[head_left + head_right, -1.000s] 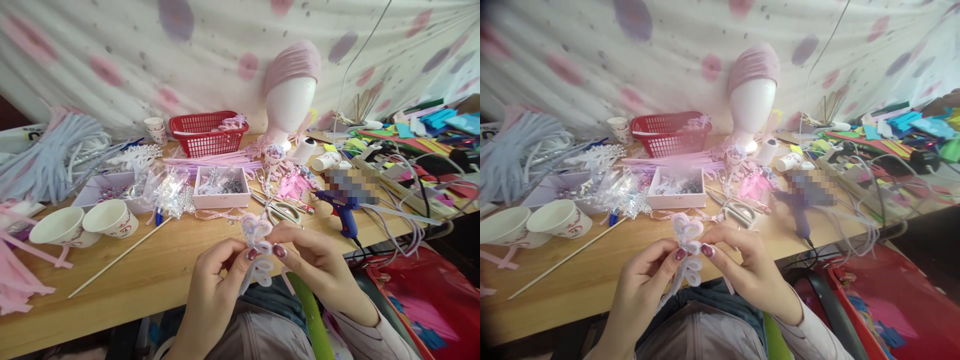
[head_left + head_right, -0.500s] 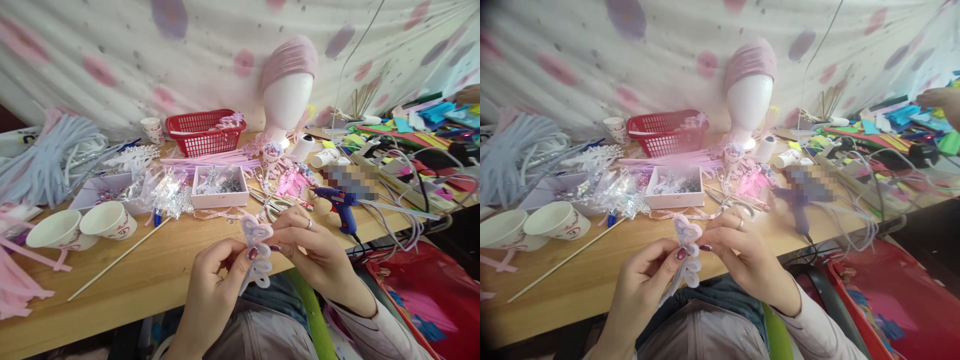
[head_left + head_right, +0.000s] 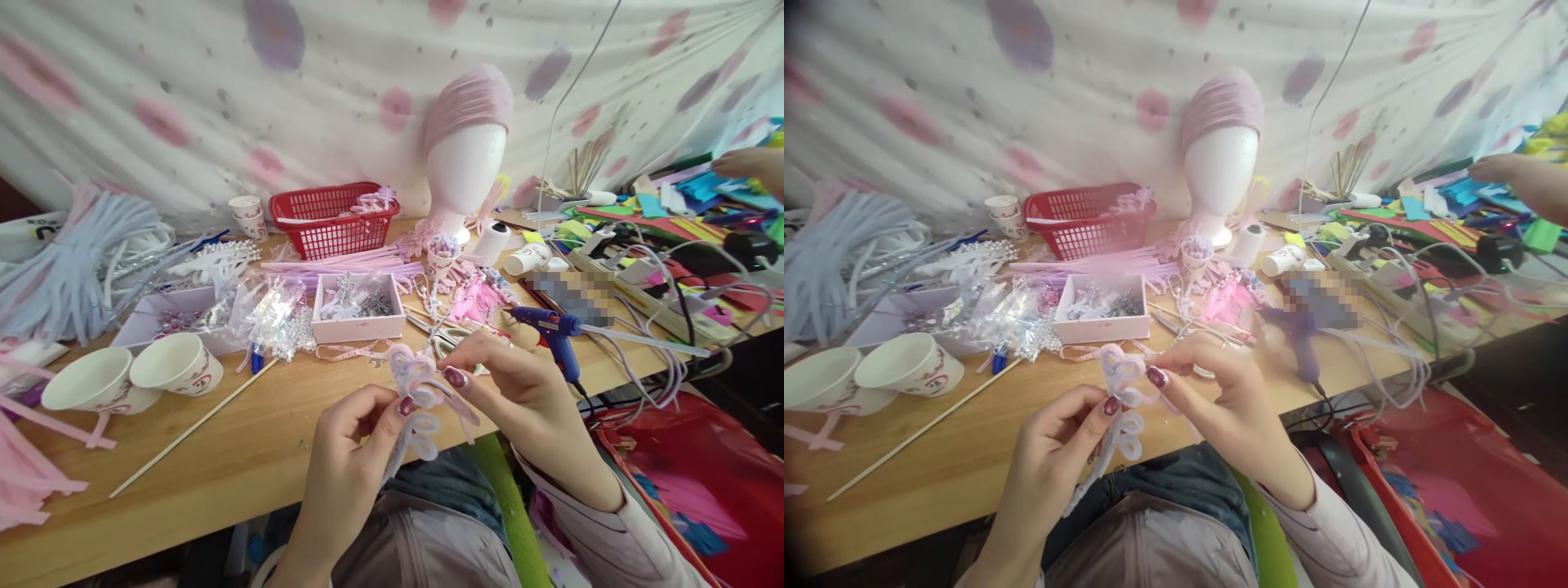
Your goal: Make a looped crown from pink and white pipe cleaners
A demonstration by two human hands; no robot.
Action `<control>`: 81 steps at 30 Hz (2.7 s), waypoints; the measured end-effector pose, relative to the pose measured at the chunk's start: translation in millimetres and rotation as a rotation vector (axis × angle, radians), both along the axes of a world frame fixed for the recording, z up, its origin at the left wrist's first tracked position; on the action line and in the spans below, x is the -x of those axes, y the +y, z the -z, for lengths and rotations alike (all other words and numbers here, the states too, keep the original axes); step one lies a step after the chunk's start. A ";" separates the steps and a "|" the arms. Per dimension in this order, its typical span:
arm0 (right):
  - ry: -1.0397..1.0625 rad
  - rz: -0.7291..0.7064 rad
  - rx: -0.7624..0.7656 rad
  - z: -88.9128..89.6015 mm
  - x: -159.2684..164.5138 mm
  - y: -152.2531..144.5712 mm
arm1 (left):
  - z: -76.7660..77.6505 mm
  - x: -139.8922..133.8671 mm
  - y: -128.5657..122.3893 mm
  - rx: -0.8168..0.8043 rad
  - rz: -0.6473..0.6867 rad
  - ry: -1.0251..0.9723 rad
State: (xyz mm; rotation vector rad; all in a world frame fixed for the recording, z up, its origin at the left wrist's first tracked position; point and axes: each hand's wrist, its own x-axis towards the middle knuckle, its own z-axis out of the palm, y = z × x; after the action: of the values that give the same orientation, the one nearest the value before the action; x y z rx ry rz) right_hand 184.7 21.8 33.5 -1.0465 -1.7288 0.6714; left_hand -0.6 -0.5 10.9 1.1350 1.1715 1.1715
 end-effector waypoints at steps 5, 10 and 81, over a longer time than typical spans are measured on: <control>0.005 -0.050 0.145 -4.9 6.8 3.8 | -0.7 -0.2 -0.2 -0.070 -0.009 0.076; 0.056 -0.048 0.251 -0.8 7.3 5.9 | -0.6 0.4 0.4 -0.098 -0.016 0.138; 0.386 -0.334 0.439 25.3 8.0 3.4 | 11.9 -9.0 5.9 -0.024 -0.001 -0.193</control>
State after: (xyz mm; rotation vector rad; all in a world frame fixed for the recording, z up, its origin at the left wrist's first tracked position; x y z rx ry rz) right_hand 176.7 25.2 8.3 -0.8428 -1.4542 1.4168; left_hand 8.4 5.4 -1.1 1.0141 1.0125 1.2690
